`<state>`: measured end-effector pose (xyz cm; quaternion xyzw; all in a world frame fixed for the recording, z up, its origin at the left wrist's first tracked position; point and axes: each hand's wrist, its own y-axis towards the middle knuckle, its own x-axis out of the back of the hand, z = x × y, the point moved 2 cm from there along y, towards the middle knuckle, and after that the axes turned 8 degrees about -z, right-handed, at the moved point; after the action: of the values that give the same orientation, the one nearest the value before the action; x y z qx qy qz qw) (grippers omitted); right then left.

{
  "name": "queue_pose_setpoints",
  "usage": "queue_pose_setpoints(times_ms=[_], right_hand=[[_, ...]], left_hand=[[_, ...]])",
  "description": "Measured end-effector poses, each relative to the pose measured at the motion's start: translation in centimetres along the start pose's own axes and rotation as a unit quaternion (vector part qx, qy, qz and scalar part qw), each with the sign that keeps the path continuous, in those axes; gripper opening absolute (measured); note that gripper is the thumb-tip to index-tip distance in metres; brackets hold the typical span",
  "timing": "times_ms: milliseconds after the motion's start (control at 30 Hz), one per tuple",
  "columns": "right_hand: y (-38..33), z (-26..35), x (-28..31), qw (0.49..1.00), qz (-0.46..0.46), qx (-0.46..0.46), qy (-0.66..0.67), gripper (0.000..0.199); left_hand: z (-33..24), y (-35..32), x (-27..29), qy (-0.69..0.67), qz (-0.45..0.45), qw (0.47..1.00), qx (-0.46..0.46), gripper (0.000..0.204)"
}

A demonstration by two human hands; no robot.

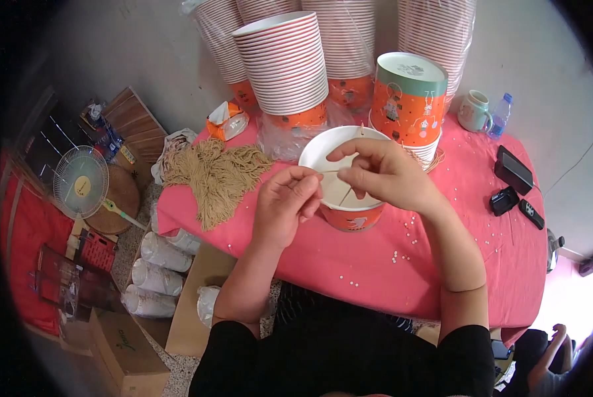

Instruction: Attaching elastic string handles to paper buckets.

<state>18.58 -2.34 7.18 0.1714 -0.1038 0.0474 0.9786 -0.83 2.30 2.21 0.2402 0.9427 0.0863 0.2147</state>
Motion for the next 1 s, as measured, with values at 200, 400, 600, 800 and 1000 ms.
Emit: queue_pose_setpoints(times_ms=[200,400,600,800,1000], right_hand=[[-1.3,1.8,2.2,0.990,0.070,-0.006,-0.122,0.024],[-1.8,2.4,1.2,0.982,0.050,0.080,-0.165,0.026],[-1.3,2.1,0.3,0.977,0.029,0.144,-0.154,0.028],[-0.4,0.3,-0.9,0.982,-0.018,0.157,-0.107,0.027],[-0.3,0.7,-0.3,0.946,-0.100,0.217,-0.217,0.021]], left_hand=[[-1.0,0.0,1.0,0.085,-0.067,0.992,-0.056,0.011],[-1.3,-0.7,-1.1,0.368,-0.049,0.913,-0.167,0.009],[-1.4,-1.4,-1.7,0.337,0.008,0.932,-0.134,0.012],[-1.9,-1.6,-1.7,0.315,0.064,0.942,-0.099,0.012],[-1.3,-0.9,0.0,0.190,0.037,0.981,-0.001,0.013]])
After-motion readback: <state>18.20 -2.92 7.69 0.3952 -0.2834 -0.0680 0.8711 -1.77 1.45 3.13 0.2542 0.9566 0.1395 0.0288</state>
